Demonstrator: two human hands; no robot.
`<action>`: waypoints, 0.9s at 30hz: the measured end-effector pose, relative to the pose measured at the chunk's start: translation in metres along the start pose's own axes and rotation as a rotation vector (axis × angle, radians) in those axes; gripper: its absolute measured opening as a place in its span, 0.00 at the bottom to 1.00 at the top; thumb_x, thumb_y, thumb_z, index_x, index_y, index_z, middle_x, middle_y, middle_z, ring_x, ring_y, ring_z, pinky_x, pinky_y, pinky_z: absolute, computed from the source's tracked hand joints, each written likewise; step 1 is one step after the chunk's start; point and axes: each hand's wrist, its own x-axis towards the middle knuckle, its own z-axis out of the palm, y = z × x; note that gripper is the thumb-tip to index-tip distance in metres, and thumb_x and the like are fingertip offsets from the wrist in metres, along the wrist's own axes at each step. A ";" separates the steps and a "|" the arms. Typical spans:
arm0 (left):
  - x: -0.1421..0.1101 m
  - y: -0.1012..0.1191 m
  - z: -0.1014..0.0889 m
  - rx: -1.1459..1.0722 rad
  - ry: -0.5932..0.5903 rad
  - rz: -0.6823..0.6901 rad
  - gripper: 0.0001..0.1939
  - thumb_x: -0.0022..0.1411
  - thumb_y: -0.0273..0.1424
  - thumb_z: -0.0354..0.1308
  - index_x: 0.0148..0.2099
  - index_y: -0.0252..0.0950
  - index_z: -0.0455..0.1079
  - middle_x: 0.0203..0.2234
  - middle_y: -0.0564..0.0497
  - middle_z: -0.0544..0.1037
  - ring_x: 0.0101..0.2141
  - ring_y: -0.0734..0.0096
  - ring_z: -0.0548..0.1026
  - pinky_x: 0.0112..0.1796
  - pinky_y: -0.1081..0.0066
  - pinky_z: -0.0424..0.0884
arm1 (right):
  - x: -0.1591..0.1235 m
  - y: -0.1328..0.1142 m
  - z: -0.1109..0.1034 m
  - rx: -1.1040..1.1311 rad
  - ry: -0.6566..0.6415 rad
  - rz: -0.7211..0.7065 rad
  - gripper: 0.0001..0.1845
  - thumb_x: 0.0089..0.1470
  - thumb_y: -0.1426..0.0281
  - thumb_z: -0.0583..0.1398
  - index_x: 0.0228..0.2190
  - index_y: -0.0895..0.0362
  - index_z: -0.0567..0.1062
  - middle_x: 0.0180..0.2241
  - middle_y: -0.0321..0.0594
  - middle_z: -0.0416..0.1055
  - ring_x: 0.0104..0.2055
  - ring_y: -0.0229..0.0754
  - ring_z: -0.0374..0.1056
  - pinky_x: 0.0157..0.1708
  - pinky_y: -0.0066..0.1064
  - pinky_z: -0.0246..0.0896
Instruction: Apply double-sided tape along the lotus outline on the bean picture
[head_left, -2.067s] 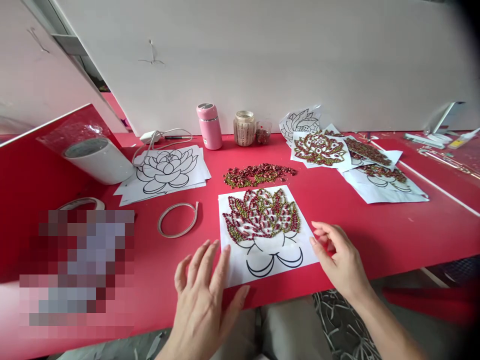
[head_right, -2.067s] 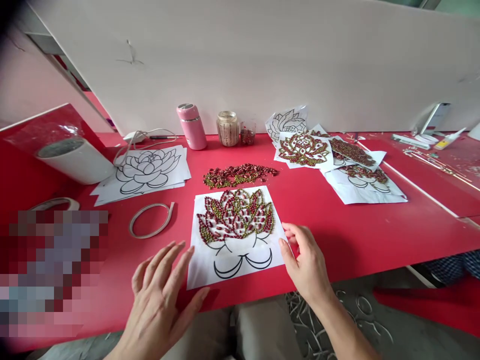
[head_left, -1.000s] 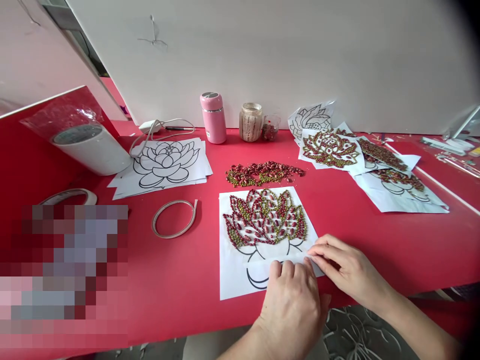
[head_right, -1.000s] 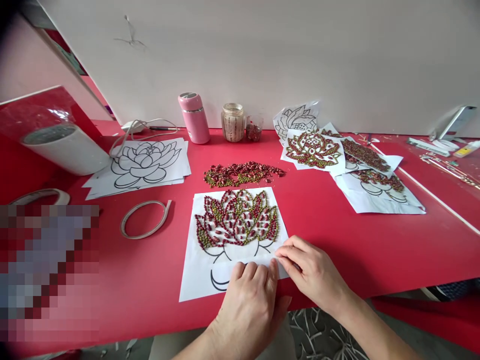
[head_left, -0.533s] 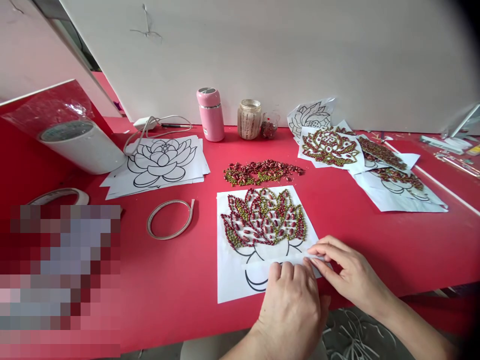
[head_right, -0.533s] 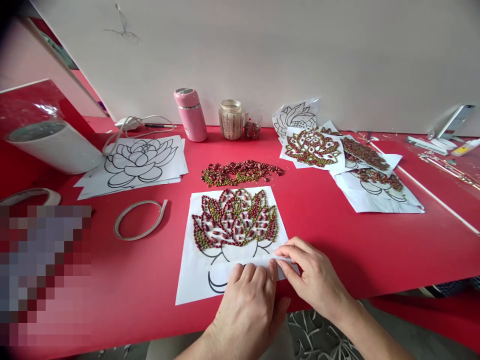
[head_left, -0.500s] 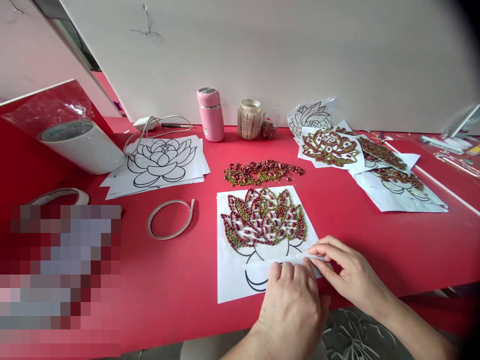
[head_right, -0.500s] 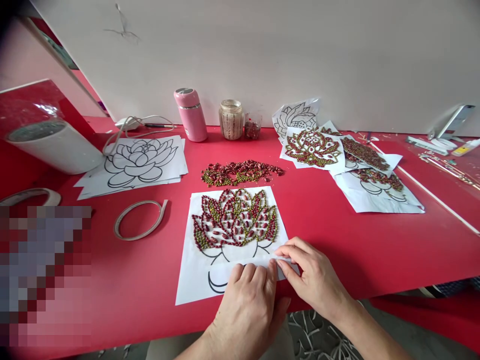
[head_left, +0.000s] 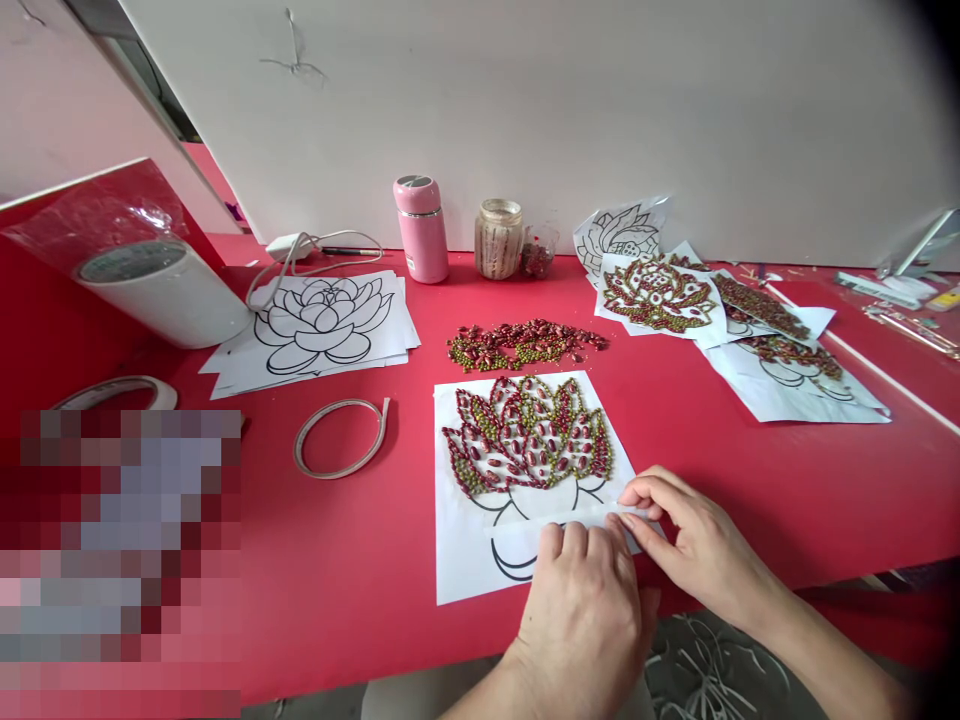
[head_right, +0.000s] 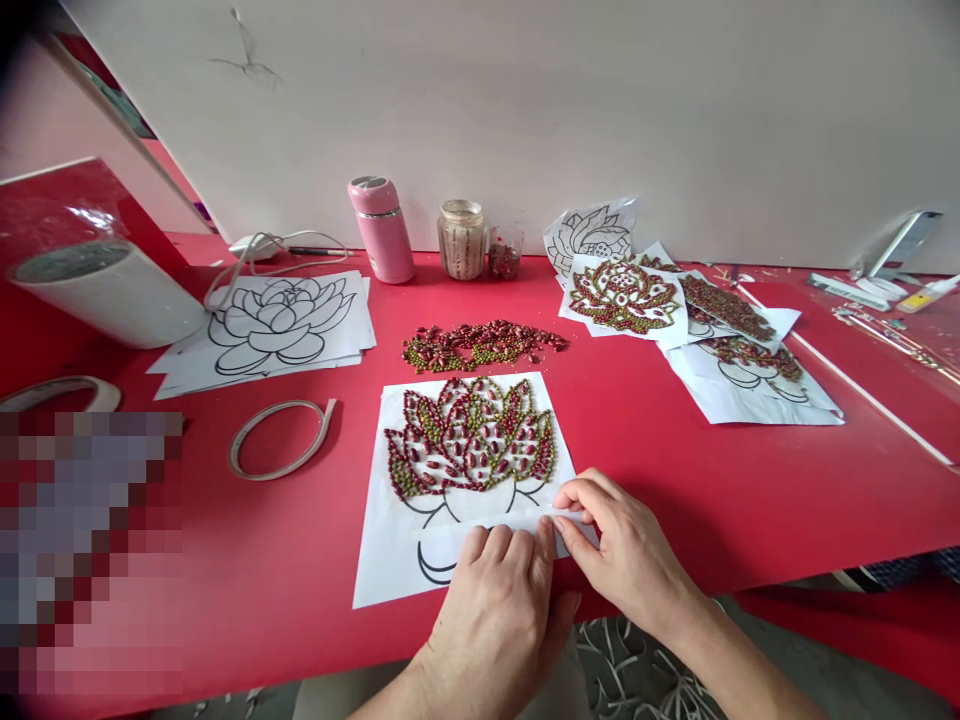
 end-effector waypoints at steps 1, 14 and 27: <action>0.000 0.000 0.000 0.000 0.001 0.000 0.20 0.59 0.37 0.49 0.49 0.28 0.62 0.28 0.50 0.68 0.28 0.68 0.65 0.29 0.64 0.60 | 0.000 0.001 0.000 0.004 0.007 0.001 0.05 0.55 0.67 0.52 0.32 0.54 0.66 0.31 0.36 0.66 0.28 0.36 0.66 0.28 0.25 0.65; -0.002 -0.001 0.000 0.006 -0.004 0.000 0.24 0.60 0.39 0.46 0.52 0.26 0.61 0.29 0.50 0.69 0.29 0.67 0.65 0.30 0.64 0.60 | 0.020 -0.004 -0.010 0.065 -0.171 0.173 0.04 0.53 0.68 0.52 0.27 0.53 0.62 0.22 0.31 0.61 0.24 0.35 0.61 0.22 0.23 0.58; -0.004 0.000 0.002 0.079 0.069 0.030 0.24 0.60 0.42 0.43 0.47 0.26 0.63 0.28 0.50 0.69 0.27 0.68 0.65 0.30 0.64 0.58 | 0.014 0.013 -0.001 0.069 -0.206 0.270 0.12 0.49 0.57 0.53 0.29 0.53 0.61 0.20 0.28 0.58 0.20 0.34 0.60 0.20 0.23 0.58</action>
